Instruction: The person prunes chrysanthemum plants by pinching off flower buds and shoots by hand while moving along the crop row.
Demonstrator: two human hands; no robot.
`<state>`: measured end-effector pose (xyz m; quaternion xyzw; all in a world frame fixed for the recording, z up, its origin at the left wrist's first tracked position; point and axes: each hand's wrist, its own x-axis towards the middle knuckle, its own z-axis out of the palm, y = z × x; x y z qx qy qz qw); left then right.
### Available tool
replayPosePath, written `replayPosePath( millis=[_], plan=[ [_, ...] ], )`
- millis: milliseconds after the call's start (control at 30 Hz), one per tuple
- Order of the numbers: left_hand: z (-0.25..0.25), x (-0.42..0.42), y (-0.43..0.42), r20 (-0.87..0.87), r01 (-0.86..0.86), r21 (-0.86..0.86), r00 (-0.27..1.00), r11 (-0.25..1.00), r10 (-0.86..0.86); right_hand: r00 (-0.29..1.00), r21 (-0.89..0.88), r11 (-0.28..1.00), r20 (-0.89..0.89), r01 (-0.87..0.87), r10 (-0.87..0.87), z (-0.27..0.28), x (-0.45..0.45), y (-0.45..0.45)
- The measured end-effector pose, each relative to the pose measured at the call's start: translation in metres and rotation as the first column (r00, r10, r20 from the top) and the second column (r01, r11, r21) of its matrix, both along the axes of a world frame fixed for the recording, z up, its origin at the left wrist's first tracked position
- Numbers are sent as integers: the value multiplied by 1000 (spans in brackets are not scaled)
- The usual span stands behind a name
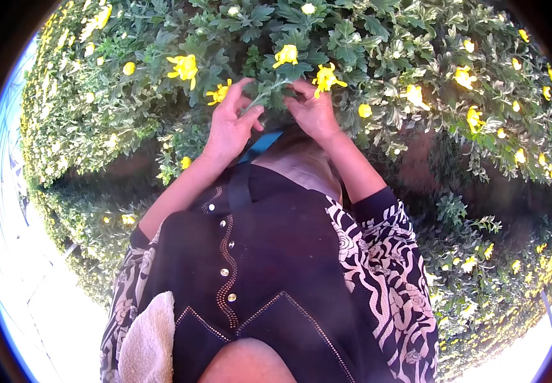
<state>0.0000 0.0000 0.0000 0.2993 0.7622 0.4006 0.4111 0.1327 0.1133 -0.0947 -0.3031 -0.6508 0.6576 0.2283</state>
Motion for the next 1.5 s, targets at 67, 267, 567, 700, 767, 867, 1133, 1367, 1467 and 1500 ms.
replayPosePath(
  millis=[67, 267, 567, 700, 767, 867, 1133, 1367, 1467, 1500],
  plan=[
    [-10, 2, 9, 42, -46, 109, 998, 993, 42, 998, -66, 997, 36, -49, 51, 2, 7, 4],
    [-22, -4, 9, 40, -131, 233, 991, 964, 125, 984, -343, 939, -160, 23, -83, -18, -11, -4],
    [-7, -2, 0, -11, 43, 104, 999, 994, -42, 626, 283, 875, 779, -392, 29, -23, 3, 13],
    [29, -3, -8, -66, 125, 208, 991, 970, -113, 697, 443, 740, 715, -506, 49, -11, 10, 18],
    [56, -8, -23, 162, 51, 338, 981, 940, -111, 977, 235, 964, 200, -127, 80, -8, 1, 20],
    [70, -32, -50, 154, -199, 526, 978, 827, 137, 993, -133, 984, 17, -117, 120, 19, -33, 40],
    [41, -122, -13, 133, -555, 358, 826, 751, 547, 981, 50, 995, -173, -82, 90, 50, -149, 48],
    [1, -146, 5, 107, -291, 246, 956, 925, 272, 949, -216, 926, -137, -308, 284, 25, -185, 59],
    [-3, -154, 5, 144, -317, 235, 946, 919, 289, 939, -122, 936, -140, -331, 314, 31, -187, 48],
    [-2, -157, 4, 222, -340, 241, 931, 909, 289, 952, -213, 932, -154, -294, 265, 34, -185, 42]
  ],
)
